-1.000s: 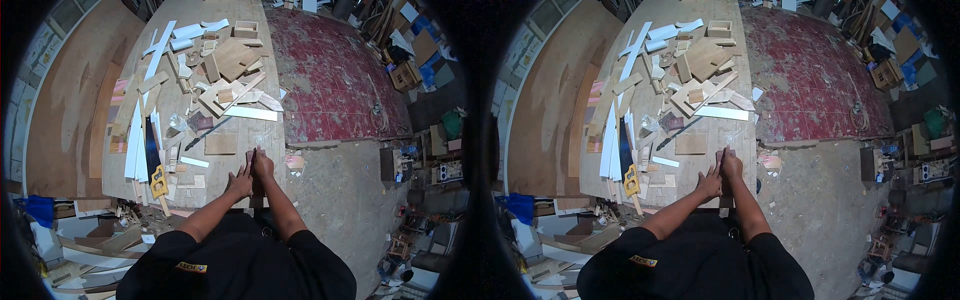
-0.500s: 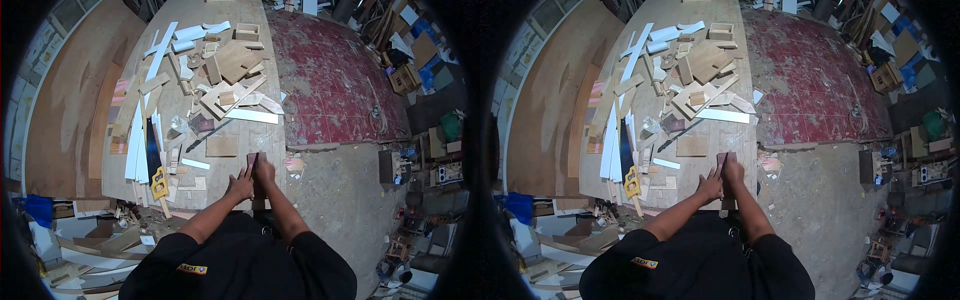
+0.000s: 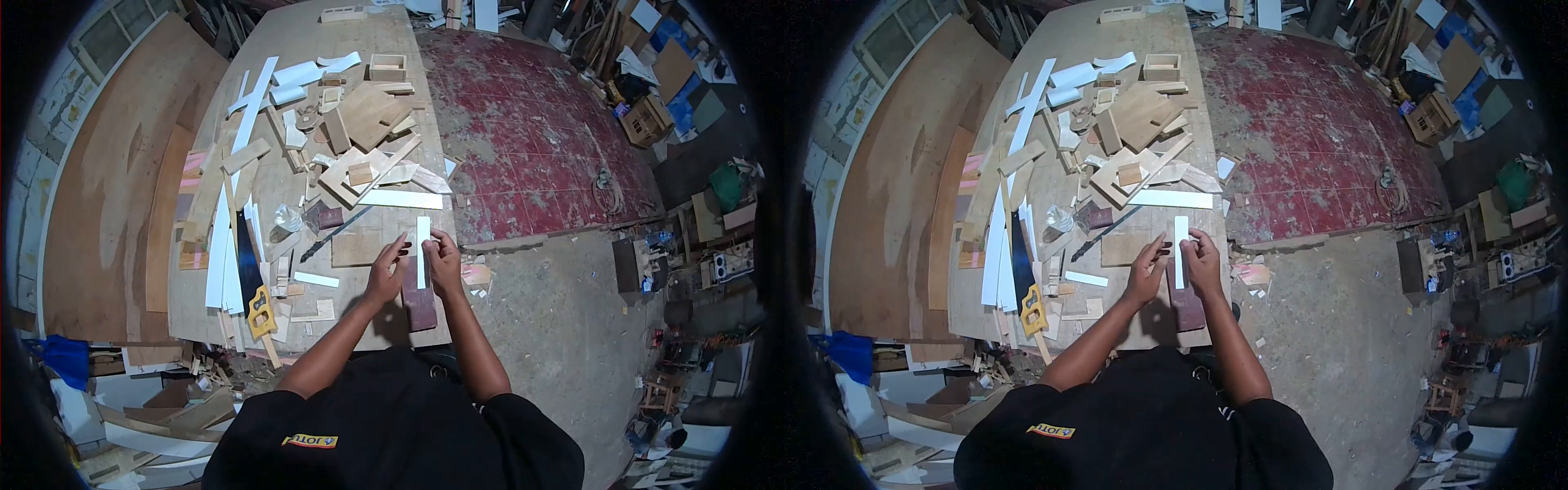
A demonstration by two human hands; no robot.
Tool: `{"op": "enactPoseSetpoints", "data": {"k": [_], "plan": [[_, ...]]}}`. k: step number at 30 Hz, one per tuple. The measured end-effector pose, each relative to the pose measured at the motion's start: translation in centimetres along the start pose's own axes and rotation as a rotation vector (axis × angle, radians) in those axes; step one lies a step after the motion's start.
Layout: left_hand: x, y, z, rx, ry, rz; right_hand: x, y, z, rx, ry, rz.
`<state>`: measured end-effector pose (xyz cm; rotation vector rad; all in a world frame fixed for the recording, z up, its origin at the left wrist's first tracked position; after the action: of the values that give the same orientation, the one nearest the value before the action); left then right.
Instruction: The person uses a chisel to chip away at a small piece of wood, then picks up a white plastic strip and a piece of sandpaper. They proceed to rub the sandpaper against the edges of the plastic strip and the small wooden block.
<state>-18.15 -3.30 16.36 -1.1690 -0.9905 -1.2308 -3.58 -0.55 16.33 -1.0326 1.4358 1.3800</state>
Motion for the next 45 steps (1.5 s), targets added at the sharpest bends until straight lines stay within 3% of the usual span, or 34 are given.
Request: {"op": "enactPoseSetpoints", "data": {"k": [3, 4, 5, 8, 17, 23, 25, 32, 41, 43, 45], "plan": [[1.7, 0.7, 0.2, -0.091, 0.18, 0.169, -1.2, 0.2, -0.6, -0.014, -0.045, 0.034], [3.0, 0.8, -0.4, -0.183, 0.048, 0.129, -1.5, 0.2, -0.7, -0.001, -0.059, 0.034], [3.1, 1.1, -0.7, -0.185, 0.055, 0.129, -1.9, 0.1, -0.6, 0.011, -0.073, 0.035], [3.1, 2.0, -1.7, -0.165, 0.205, 0.283, -2.7, -0.2, -0.5, 0.006, -0.105, 0.0], [4.5, 1.2, -0.7, -0.132, 0.247, 0.245, -2.9, 0.0, -2.7, -0.078, -0.115, -0.092], [5.0, 0.6, 0.1, 0.005, 0.282, 0.157, -3.2, 0.0, -4.1, -0.08, -0.123, -0.146], [4.9, 0.4, 0.3, 0.021, 0.133, 0.118, -3.2, 0.2, -4.5, -0.071, -0.105, -0.158], [3.8, 0.8, 0.0, 0.052, -0.021, -0.087, -2.9, -0.4, -5.3, -0.083, -0.115, -0.197], [2.8, 1.3, 0.1, 0.046, -0.1, -0.338, -3.6, -0.7, -6.2, -0.147, -0.107, -0.15], [2.9, 1.2, 0.3, 0.064, -0.121, -0.335, -4.2, -0.8, -6.5, -0.162, 0.033, -0.093], [2.7, 1.1, 0.3, 0.081, -0.143, -0.332, -3.9, -1.2, -6.6, -0.152, 0.028, -0.111]]}}
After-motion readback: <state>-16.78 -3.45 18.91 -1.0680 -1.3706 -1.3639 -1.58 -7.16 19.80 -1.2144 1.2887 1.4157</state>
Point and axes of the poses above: each hand's wrist, its own z-axis towards the middle knuckle, its own y-axis out of the palm, x = y × z, the point moved 1 cm from there along z, towards the middle knuckle, and after that the axes turned 3 degrees about -y, right-handed, at the moved point
